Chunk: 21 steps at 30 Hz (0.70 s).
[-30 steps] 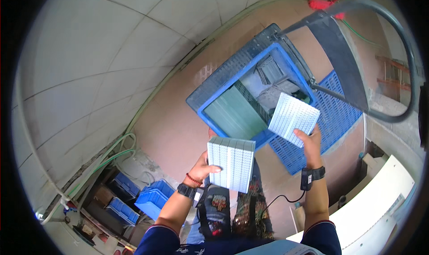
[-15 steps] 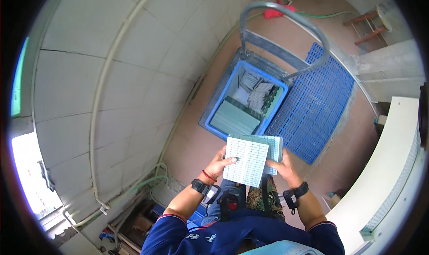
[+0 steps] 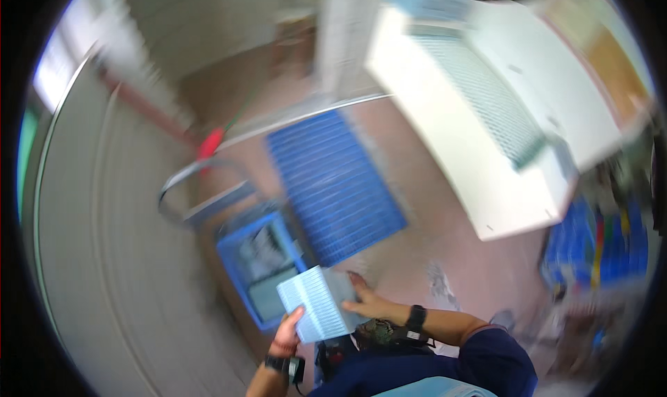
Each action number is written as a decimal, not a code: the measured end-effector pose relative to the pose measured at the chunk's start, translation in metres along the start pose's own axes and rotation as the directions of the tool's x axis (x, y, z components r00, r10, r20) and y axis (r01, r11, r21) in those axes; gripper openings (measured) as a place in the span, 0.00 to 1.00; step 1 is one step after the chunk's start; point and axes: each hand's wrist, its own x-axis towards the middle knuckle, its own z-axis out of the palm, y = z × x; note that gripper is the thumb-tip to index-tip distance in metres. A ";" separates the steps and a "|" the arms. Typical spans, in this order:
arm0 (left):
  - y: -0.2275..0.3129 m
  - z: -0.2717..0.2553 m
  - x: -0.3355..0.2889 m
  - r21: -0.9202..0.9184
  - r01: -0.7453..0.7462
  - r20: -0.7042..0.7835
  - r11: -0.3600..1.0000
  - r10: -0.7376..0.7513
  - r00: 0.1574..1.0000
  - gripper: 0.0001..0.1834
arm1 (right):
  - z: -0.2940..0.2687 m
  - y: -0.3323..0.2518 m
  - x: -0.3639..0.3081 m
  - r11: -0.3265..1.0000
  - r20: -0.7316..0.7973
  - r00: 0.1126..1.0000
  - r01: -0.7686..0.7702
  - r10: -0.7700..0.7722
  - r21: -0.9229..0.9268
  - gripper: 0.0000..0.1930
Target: The person is loading circuit boards into a manufacturing machine or testing station.
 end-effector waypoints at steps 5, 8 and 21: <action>0.022 0.013 -0.005 0.165 0.058 0.092 0.985 -0.074 0.993 0.30 | -0.037 -0.092 -0.017 0.603 0.170 0.967 -0.252 0.190 0.757 0.43; 0.031 0.093 0.024 0.217 0.014 0.163 0.976 -0.050 0.985 0.31 | -0.117 -0.097 -0.020 0.562 0.079 0.977 -0.178 0.197 0.808 0.45; -0.050 0.450 0.082 0.418 0.008 0.445 0.909 -0.212 0.870 0.28 | -0.445 -0.047 -0.158 0.701 -0.349 0.934 0.200 0.074 0.684 0.41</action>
